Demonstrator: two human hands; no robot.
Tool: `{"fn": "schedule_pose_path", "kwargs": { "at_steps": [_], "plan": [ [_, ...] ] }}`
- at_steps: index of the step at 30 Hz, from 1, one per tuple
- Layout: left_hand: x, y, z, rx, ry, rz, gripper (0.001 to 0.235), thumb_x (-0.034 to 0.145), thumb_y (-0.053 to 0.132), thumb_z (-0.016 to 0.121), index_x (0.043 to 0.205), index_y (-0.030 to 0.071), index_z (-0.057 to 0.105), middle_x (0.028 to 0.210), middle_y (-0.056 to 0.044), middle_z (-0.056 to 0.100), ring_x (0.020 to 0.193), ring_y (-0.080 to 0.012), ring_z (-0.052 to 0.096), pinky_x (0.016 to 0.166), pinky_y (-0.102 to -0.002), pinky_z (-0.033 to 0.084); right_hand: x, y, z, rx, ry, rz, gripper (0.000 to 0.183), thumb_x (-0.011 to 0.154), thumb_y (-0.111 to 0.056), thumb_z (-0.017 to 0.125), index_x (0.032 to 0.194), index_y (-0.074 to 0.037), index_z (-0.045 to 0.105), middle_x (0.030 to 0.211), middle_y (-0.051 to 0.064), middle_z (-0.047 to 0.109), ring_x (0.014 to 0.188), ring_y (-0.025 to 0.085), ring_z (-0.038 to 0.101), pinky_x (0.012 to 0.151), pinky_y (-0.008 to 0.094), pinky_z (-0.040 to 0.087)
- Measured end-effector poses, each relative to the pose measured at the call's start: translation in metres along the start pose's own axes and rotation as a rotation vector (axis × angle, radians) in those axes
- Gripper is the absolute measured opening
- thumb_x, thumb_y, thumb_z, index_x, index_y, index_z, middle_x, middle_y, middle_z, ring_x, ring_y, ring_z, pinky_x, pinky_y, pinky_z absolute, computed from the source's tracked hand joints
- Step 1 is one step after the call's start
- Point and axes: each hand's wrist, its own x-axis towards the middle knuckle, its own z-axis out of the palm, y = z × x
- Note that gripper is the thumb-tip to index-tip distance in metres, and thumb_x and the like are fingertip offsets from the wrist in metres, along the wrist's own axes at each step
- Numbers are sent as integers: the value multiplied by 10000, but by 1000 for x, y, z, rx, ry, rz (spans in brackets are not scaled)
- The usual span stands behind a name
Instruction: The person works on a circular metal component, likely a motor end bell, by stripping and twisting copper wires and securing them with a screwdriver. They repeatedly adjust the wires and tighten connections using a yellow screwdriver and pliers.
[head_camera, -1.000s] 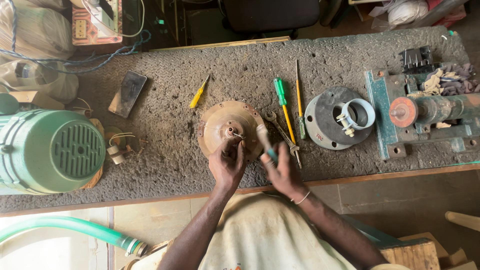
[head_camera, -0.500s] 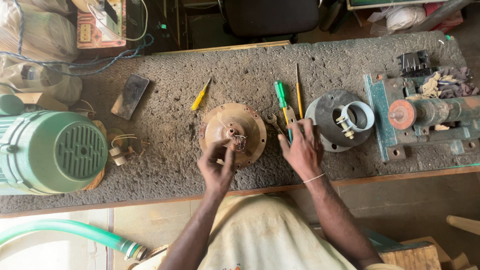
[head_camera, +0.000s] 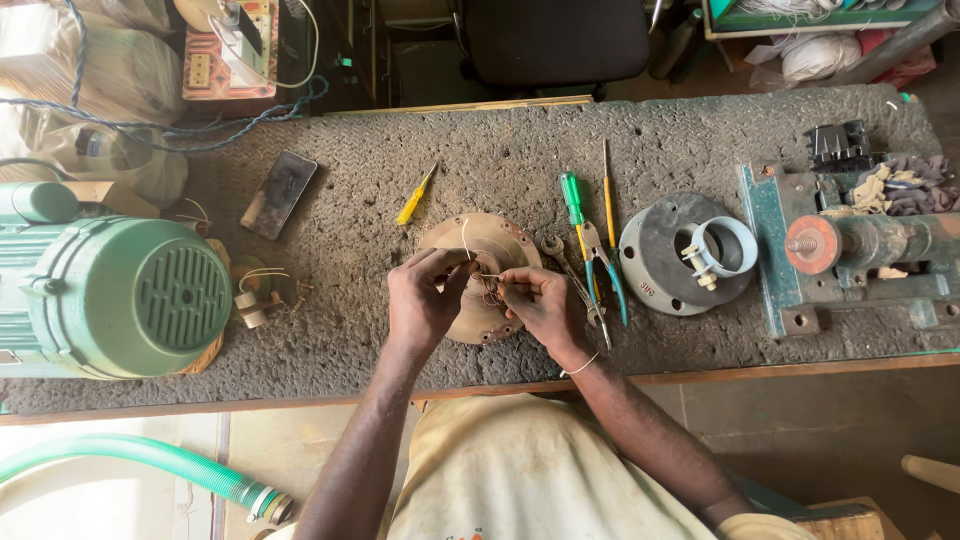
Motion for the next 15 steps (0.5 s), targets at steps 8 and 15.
{"fn": "schedule_pose_path", "kwargs": {
  "at_steps": [8, 15],
  "plan": [
    [-1, -7, 7, -15, 52, -26, 68, 902, 48, 770, 964, 32, 751, 816, -92, 757, 655, -131, 738, 562, -263, 567, -4, -53, 2, -568, -30, -226, 136, 858, -44, 751, 987, -1, 747, 832, 64, 779, 712, 93, 744, 615, 257, 587],
    [0, -8, 9, -14, 59, -32, 48, 912, 46, 769, 953, 33, 748, 810, -77, 760, 639, -93, 721, 528, -249, 562, 1, -48, 5, -854, -105, -441, 227, 859, -77, 794, 1070, -1, 758, 835, 111, 770, 601, 134, 704, 480, 284, 573]
  ]
}}
